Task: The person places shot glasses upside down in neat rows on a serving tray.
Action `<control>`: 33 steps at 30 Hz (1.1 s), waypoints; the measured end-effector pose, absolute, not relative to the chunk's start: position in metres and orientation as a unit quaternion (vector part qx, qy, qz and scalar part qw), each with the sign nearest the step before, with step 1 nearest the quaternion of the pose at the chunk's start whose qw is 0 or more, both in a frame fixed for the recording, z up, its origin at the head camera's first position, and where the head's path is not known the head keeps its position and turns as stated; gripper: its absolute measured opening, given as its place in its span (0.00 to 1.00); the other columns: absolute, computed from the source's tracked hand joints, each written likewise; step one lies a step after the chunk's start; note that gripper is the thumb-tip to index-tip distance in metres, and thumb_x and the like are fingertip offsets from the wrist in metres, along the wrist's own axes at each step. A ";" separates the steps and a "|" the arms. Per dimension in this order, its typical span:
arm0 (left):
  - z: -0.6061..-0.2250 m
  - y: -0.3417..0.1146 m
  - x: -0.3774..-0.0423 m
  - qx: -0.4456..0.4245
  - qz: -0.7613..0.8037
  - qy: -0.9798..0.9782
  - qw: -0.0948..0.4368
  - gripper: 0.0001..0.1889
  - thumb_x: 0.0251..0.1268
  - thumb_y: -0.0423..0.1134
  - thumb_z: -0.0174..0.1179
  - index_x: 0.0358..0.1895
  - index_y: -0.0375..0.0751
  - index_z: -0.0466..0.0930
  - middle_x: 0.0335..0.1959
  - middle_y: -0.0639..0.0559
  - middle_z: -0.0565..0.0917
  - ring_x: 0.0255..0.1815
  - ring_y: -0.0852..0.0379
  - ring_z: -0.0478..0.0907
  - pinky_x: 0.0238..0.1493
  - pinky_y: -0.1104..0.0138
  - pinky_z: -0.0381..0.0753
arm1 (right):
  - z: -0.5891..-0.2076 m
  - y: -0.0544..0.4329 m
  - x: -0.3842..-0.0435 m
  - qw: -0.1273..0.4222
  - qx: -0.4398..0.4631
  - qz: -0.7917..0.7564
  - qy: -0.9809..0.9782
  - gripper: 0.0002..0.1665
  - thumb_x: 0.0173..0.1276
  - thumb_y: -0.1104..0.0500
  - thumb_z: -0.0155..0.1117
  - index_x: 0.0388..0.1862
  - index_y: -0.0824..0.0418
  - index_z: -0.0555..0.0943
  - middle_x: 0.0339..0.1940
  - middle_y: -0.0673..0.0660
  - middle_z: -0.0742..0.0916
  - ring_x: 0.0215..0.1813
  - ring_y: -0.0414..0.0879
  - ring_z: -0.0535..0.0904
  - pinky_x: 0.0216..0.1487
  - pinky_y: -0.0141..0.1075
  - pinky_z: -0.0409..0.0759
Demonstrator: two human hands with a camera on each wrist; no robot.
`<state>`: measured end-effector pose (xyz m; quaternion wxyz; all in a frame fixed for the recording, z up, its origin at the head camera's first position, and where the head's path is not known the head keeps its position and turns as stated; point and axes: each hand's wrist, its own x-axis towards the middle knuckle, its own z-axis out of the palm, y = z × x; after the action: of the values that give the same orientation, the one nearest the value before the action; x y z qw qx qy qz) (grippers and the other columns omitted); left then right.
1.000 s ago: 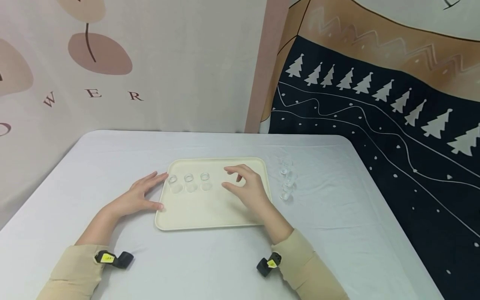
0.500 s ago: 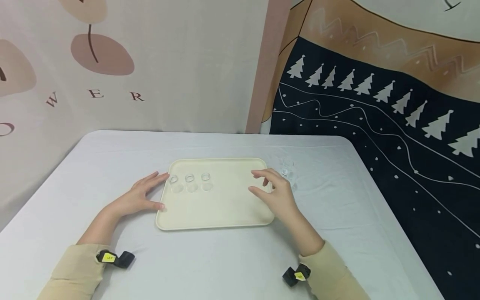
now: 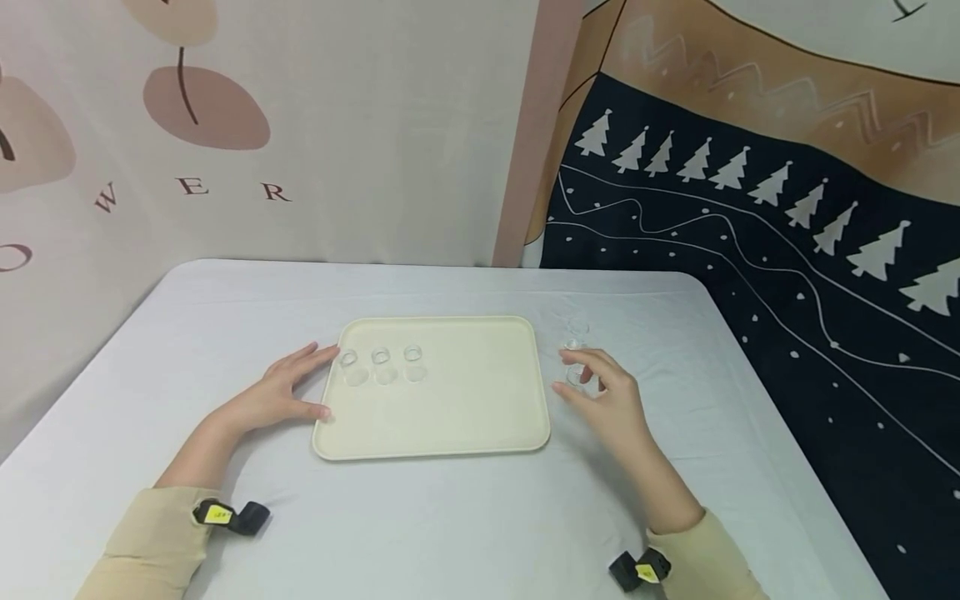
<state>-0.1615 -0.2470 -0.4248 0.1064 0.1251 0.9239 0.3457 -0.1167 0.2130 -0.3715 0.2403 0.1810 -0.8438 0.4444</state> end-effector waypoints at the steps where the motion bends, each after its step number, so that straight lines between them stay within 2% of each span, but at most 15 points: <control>1: -0.425 -0.247 -0.162 0.127 0.346 0.924 0.106 0.57 0.38 0.60 0.73 0.75 0.48 0.55 0.76 0.37 0.47 0.73 0.29 0.36 0.60 0.28 0.38 | -0.376 0.218 -0.119 0.242 0.176 0.443 -0.845 0.25 0.45 0.76 0.76 0.46 0.67 0.83 0.40 0.60 0.85 0.32 0.44 0.71 0.30 0.33 0.64; 9: -0.424 -0.248 -0.161 0.126 0.347 0.923 0.106 0.57 0.38 0.61 0.74 0.75 0.48 0.55 0.76 0.37 0.48 0.73 0.30 0.36 0.61 0.28 0.38 | -0.389 0.240 -0.125 0.234 0.142 0.437 -0.857 0.25 0.47 0.72 0.77 0.47 0.63 0.84 0.41 0.55 0.85 0.32 0.41 0.71 0.29 0.34 0.64; 17: -0.423 -0.247 -0.161 0.126 0.347 0.923 0.106 0.56 0.39 0.59 0.74 0.75 0.47 0.55 0.76 0.36 0.48 0.73 0.29 0.36 0.61 0.28 0.38 | -0.391 0.249 -0.125 0.193 0.111 0.437 -0.871 0.23 0.52 0.70 0.75 0.49 0.66 0.83 0.42 0.60 0.85 0.32 0.43 0.71 0.26 0.30 0.64; 21: -0.421 -0.246 -0.160 0.129 0.346 0.923 0.106 0.56 0.40 0.58 0.74 0.75 0.47 0.55 0.76 0.36 0.48 0.73 0.29 0.37 0.60 0.28 0.38 | -0.377 0.242 -0.117 0.182 0.106 0.437 -0.874 0.22 0.53 0.72 0.73 0.48 0.71 0.81 0.38 0.52 0.85 0.31 0.46 0.72 0.25 0.30 0.65; 24: -0.421 -0.246 -0.160 0.130 0.347 0.923 0.105 0.56 0.40 0.58 0.74 0.75 0.47 0.55 0.76 0.36 0.48 0.73 0.29 0.37 0.61 0.28 0.38 | -0.372 0.239 -0.114 0.162 0.097 0.437 -0.879 0.21 0.54 0.73 0.72 0.49 0.72 0.81 0.38 0.54 0.85 0.31 0.45 0.73 0.28 0.30 0.66; 28: -0.423 -0.247 -0.161 0.129 0.347 0.923 0.106 0.56 0.39 0.59 0.74 0.75 0.47 0.55 0.76 0.36 0.47 0.73 0.29 0.36 0.61 0.28 0.38 | -0.393 0.250 -0.123 0.135 0.089 0.446 -0.880 0.23 0.56 0.70 0.71 0.51 0.72 0.80 0.43 0.67 0.84 0.33 0.41 0.72 0.32 0.29 0.67; 33: -0.424 -0.247 -0.162 0.127 0.348 0.923 0.106 0.57 0.38 0.60 0.73 0.75 0.48 0.55 0.76 0.37 0.47 0.73 0.30 0.36 0.61 0.28 0.37 | -0.416 0.262 -0.132 0.115 0.077 0.453 -0.881 0.23 0.57 0.65 0.73 0.53 0.67 0.80 0.45 0.64 0.84 0.34 0.38 0.72 0.31 0.27 0.69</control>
<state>-0.1617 -0.2465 -0.4241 0.1063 0.1271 0.9227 0.3481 -0.1324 0.2623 -0.4156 0.1146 0.0773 -0.8805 0.4534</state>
